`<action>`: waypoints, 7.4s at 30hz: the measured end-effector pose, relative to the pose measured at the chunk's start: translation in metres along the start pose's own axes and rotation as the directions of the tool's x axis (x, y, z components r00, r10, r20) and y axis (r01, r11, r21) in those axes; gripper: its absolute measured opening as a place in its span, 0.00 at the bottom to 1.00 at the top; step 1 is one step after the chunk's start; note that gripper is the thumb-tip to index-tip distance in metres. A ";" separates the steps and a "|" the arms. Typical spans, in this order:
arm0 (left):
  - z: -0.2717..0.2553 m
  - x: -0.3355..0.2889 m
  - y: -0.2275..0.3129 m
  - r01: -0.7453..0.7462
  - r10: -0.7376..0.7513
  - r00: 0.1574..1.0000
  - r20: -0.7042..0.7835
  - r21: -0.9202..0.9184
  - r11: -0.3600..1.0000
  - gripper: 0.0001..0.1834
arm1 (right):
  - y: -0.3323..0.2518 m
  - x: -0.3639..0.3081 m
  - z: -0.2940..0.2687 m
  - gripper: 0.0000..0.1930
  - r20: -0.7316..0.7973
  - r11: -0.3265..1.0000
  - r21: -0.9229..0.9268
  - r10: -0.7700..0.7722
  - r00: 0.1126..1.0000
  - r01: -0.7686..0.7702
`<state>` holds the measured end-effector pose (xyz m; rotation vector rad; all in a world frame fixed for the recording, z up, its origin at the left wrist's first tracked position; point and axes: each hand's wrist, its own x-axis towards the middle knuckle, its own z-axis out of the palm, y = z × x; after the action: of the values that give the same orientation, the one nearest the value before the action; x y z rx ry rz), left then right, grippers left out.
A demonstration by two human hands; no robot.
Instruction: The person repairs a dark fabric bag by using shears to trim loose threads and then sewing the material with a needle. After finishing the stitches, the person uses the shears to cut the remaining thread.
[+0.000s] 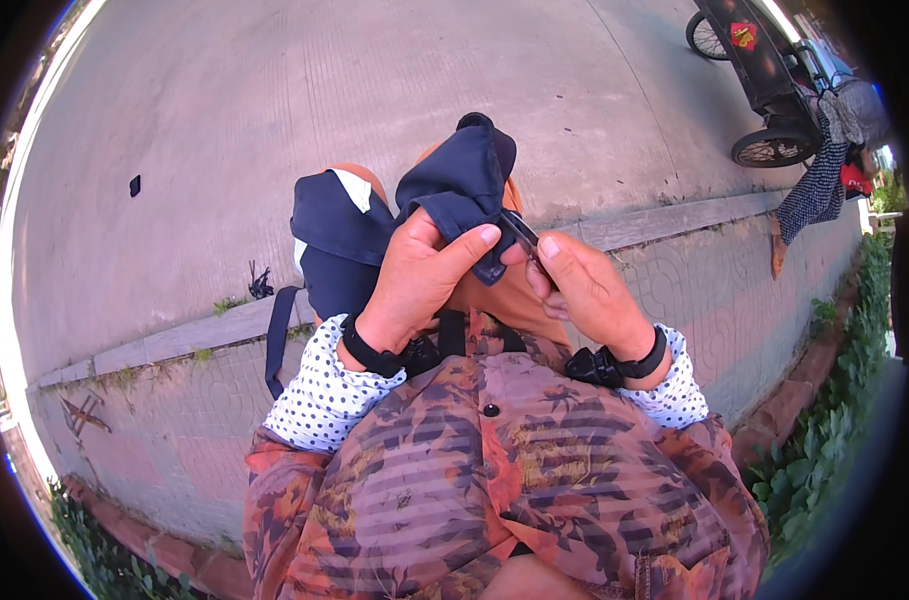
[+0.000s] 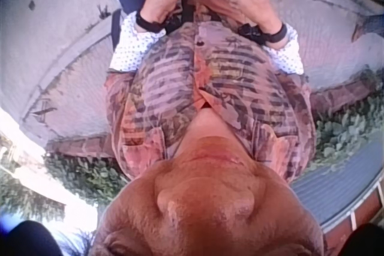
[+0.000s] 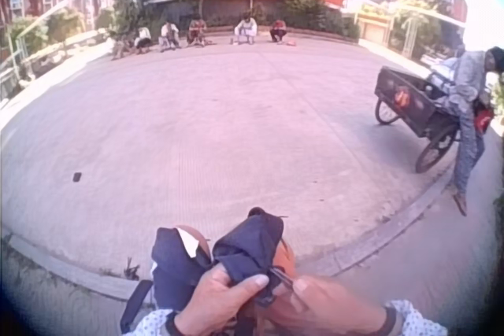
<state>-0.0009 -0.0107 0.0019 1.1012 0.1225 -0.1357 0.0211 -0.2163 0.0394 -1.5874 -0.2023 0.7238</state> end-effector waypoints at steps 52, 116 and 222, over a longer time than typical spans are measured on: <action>-0.004 -0.001 -0.003 0.000 0.001 1.000 -0.017 0.039 0.999 0.06 | 0.004 -0.005 0.002 0.20 -0.080 0.979 0.146 -0.130 0.988 0.140; -0.015 0.001 0.010 0.135 -0.141 0.984 0.114 0.056 0.989 0.16 | 0.002 0.007 -0.001 0.16 -0.207 0.939 0.035 -0.329 0.921 0.343; -0.029 0.003 -0.005 0.088 -0.085 0.994 0.075 -0.033 0.996 0.11 | 0.019 0.010 -0.001 0.09 -0.037 0.924 0.380 0.063 0.997 -0.044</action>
<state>-0.0002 0.0126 -0.0160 1.0536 0.1066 -0.2508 0.0241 -0.2152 0.0179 -1.2413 0.0191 0.7175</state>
